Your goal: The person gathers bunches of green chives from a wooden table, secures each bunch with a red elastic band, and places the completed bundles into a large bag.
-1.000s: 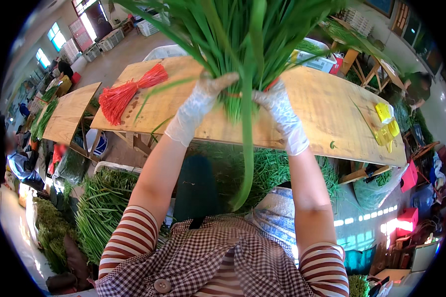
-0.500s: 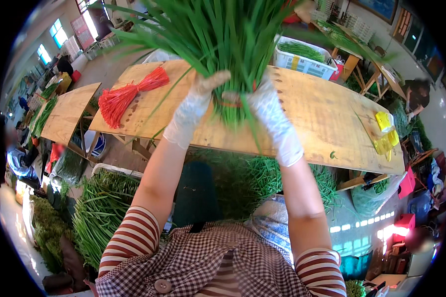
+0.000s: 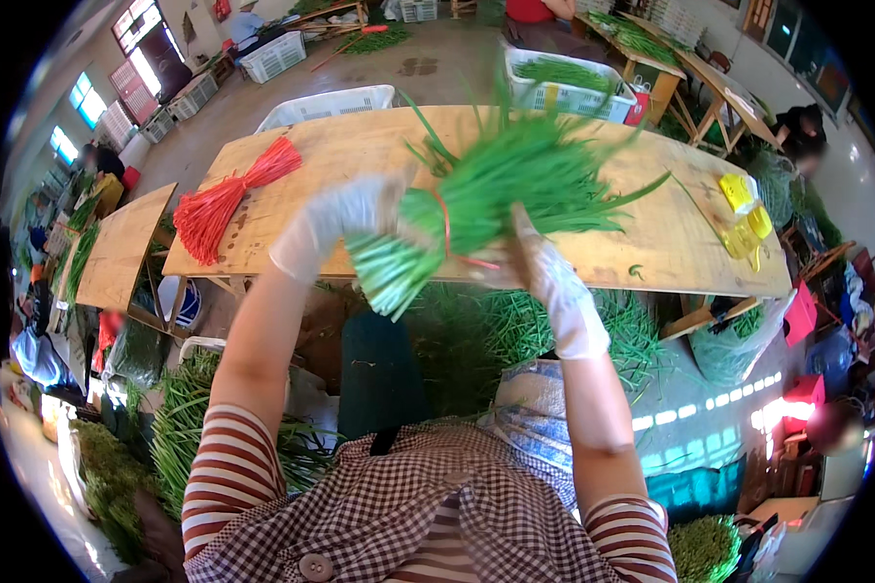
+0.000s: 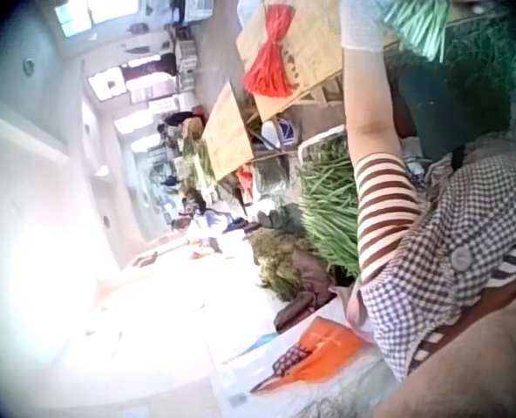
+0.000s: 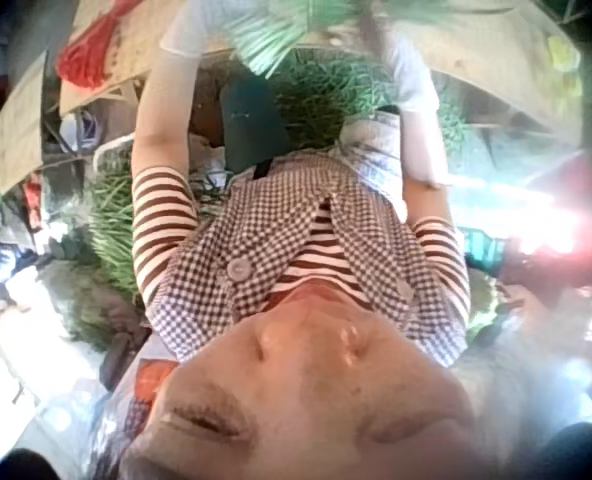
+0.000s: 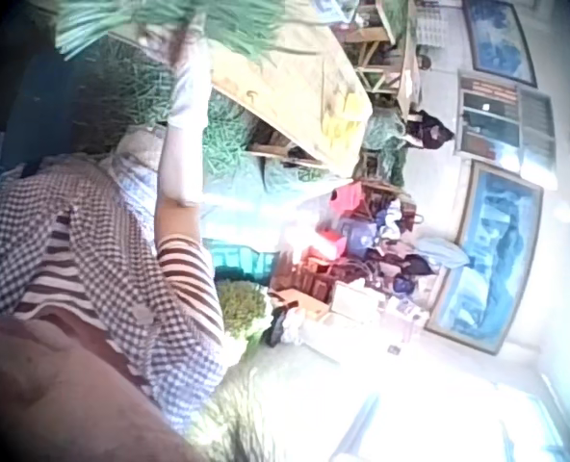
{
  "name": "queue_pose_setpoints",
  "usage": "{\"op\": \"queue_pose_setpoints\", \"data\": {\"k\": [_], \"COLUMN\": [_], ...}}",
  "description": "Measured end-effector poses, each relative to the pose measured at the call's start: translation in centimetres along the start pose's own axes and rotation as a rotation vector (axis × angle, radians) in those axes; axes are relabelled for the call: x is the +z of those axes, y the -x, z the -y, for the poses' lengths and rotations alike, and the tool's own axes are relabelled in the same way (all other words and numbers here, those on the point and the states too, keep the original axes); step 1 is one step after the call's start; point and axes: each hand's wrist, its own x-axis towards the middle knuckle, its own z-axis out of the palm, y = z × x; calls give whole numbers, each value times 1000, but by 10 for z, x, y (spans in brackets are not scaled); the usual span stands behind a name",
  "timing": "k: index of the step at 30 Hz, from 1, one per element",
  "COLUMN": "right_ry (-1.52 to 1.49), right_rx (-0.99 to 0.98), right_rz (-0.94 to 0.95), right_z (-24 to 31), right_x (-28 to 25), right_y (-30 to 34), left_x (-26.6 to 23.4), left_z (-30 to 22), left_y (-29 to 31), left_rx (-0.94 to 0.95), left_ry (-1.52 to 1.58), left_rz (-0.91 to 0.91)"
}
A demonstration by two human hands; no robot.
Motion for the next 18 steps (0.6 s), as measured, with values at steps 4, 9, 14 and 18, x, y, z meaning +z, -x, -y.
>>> {"op": "queue_pose_setpoints", "data": {"k": [4, 9, 14, 18], "right_ry": [244, 1133, 1684, 1987], "right_rx": [-553, -1458, -1351, -1389], "right_rz": [-345, -511, -297, -235], "right_z": [-6, 11, 12, 17], "right_x": [-37, 21, 30, 29], "right_y": [26, 38, -12, -32], "left_x": [61, 55, 57, 56], "left_z": [26, 10, 0, 2], "left_y": [26, 24, 18, 20], "left_rx": [-286, -439, -459, -474], "left_ry": [69, 0, -93, -85], "left_rz": [-80, -66, -77, -68]}}
